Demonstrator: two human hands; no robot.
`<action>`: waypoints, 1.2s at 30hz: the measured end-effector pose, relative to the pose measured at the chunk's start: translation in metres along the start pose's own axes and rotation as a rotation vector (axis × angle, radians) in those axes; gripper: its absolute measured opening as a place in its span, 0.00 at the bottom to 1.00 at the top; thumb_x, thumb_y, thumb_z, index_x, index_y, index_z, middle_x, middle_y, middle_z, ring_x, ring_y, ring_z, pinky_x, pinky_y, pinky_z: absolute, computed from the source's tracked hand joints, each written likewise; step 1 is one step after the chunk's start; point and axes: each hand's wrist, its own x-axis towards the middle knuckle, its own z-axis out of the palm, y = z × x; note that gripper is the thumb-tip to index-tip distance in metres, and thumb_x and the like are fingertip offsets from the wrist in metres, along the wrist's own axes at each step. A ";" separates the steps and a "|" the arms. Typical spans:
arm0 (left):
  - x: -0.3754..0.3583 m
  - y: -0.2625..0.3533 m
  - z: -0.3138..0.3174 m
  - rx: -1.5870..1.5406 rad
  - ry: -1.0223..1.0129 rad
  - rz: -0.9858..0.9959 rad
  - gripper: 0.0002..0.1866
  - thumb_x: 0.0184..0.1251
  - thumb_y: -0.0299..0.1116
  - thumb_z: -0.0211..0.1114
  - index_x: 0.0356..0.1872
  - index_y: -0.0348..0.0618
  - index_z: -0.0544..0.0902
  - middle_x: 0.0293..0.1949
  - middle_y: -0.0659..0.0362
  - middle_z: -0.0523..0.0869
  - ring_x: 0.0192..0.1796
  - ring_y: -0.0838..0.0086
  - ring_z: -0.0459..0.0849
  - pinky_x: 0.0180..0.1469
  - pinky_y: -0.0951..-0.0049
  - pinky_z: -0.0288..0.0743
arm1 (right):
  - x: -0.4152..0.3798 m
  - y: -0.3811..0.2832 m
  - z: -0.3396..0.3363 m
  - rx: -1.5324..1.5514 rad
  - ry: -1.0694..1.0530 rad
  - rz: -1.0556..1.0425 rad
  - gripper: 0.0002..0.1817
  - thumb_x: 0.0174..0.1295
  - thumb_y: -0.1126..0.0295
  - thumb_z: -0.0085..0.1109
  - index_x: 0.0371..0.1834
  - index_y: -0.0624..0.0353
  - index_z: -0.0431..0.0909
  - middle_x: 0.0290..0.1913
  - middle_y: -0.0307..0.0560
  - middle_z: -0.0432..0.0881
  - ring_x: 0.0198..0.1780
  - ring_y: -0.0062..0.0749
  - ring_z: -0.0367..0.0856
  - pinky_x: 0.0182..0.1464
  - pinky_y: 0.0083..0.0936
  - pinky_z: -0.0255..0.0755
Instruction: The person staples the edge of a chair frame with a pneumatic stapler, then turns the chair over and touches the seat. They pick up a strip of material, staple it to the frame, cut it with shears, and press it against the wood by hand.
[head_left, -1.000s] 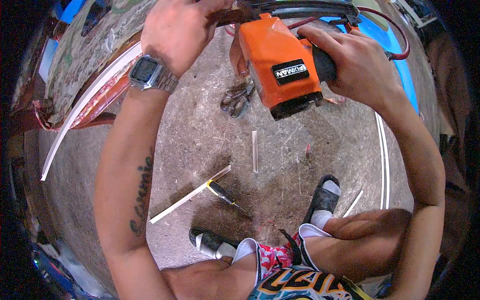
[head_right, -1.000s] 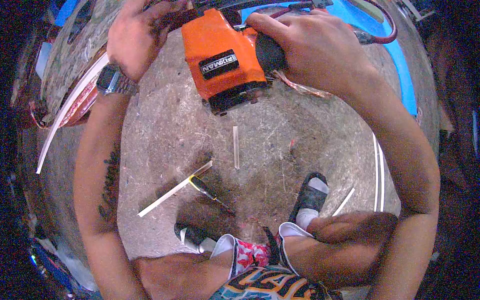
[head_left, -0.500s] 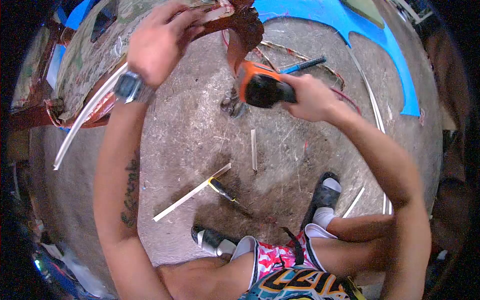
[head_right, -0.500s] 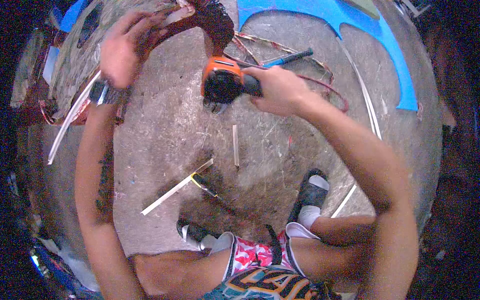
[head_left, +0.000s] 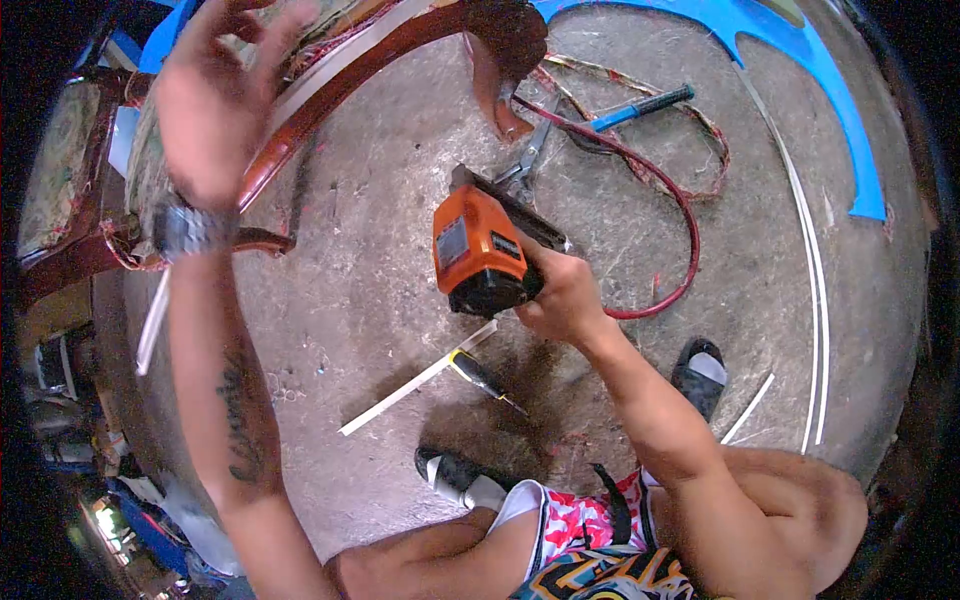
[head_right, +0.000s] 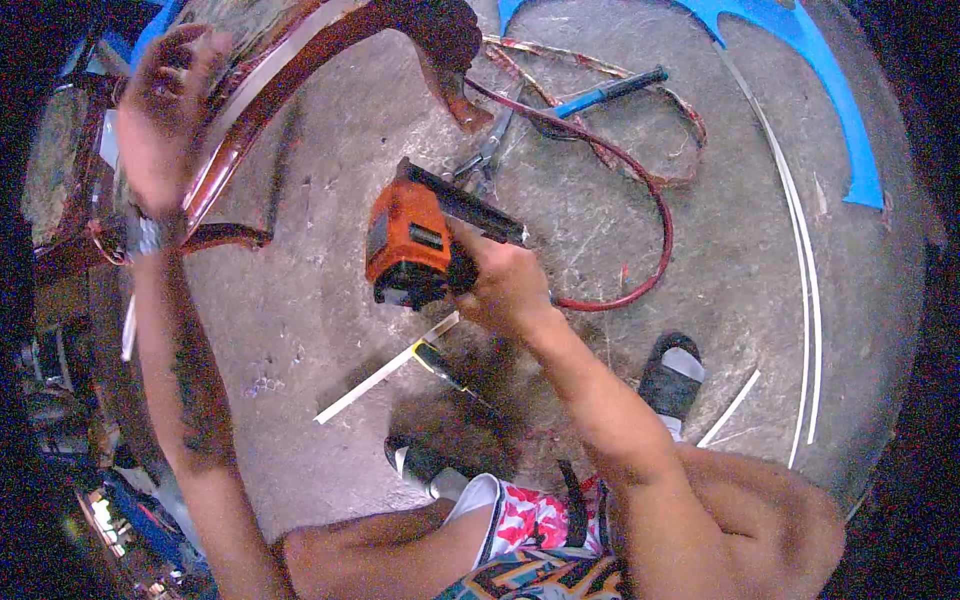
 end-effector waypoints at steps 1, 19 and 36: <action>-0.012 0.015 0.006 0.001 -0.009 0.054 0.14 0.62 0.39 0.71 0.46 0.47 0.86 0.39 0.58 0.86 0.32 0.72 0.83 0.36 0.72 0.78 | -0.001 0.001 -0.001 0.003 -0.015 0.053 0.40 0.43 0.68 0.70 0.66 0.44 0.69 0.39 0.58 0.84 0.41 0.58 0.83 0.43 0.46 0.79; -0.001 0.037 0.017 0.116 -0.103 0.282 0.16 0.55 0.32 0.70 0.47 0.57 0.86 0.35 0.57 0.83 0.35 0.60 0.84 0.38 0.63 0.78 | 0.003 0.017 0.006 -0.482 -0.514 0.298 0.31 0.52 0.65 0.65 0.62 0.50 0.68 0.36 0.53 0.85 0.37 0.53 0.85 0.38 0.47 0.77; 0.005 0.034 0.026 0.061 -0.204 0.332 0.21 0.54 0.26 0.70 0.50 0.56 0.86 0.38 0.55 0.80 0.39 0.58 0.83 0.42 0.65 0.78 | 0.035 0.008 -0.039 0.111 -0.073 -0.373 0.26 0.61 0.66 0.61 0.64 0.53 0.70 0.60 0.45 0.76 0.62 0.37 0.74 0.63 0.37 0.67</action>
